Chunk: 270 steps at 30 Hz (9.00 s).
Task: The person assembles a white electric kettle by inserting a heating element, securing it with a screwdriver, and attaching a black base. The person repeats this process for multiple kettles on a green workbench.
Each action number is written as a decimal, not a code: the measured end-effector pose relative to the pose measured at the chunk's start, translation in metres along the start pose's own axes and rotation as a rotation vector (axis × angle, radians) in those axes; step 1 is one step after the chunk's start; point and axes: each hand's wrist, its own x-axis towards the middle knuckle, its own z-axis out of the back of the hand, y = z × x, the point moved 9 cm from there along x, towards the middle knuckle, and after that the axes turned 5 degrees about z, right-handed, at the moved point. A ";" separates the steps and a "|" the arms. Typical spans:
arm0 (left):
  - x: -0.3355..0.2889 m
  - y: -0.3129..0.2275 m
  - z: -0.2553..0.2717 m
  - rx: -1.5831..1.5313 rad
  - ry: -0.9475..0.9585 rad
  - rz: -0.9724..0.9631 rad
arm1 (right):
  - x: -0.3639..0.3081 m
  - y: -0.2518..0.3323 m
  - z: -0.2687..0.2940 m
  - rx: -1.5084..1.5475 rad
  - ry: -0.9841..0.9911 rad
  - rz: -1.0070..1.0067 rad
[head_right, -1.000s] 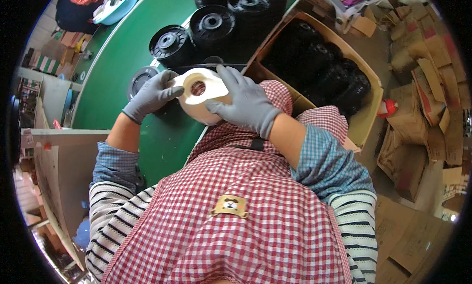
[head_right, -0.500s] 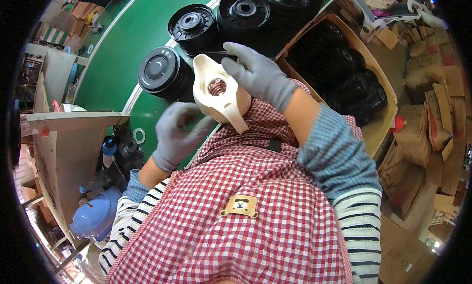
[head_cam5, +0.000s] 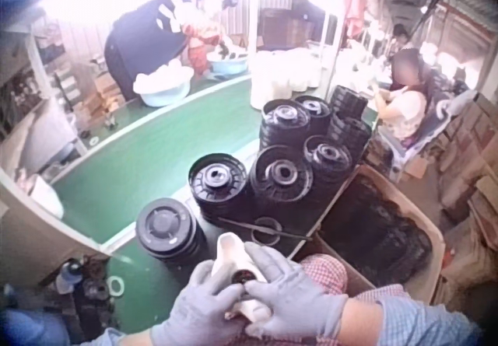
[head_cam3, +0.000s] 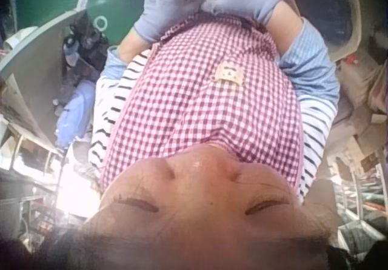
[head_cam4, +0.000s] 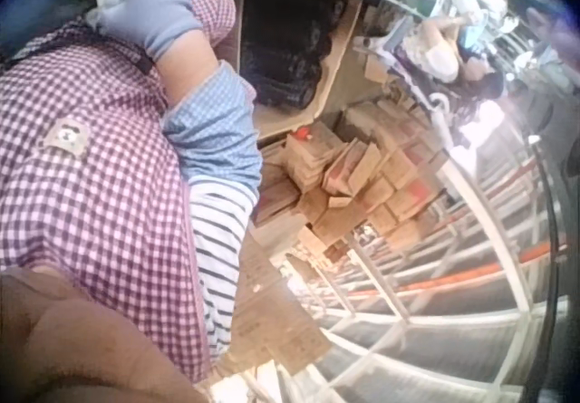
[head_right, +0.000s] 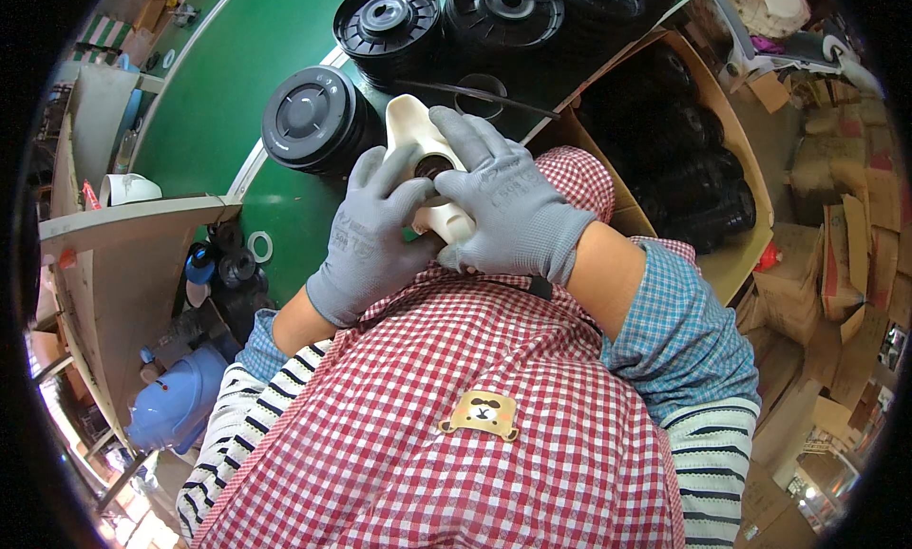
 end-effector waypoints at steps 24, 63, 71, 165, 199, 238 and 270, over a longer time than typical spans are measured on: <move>-0.028 0.052 0.008 -0.268 -0.106 0.154 | -0.019 -0.039 0.027 0.305 -0.348 -0.040; -0.003 0.054 -0.041 -1.233 -0.119 0.256 | -0.018 -0.060 -0.012 0.717 -0.413 -0.346; -0.099 0.087 -0.027 -0.952 -0.006 0.549 | -0.083 -0.023 -0.024 0.452 -0.237 -0.441; -0.079 0.464 0.267 0.778 -0.180 1.717 | -0.347 -0.214 -0.036 -0.049 -0.377 -0.923; 0.012 -0.009 0.043 -0.624 -0.111 -0.378 | -0.161 -0.044 0.103 0.906 -0.402 -0.523; -0.027 0.115 -0.128 -2.085 0.267 0.617 | -0.004 -0.250 0.046 0.628 -1.174 -1.036; 0.004 0.039 -0.131 -2.053 0.596 0.538 | -0.171 -0.023 -0.039 0.561 0.315 -0.234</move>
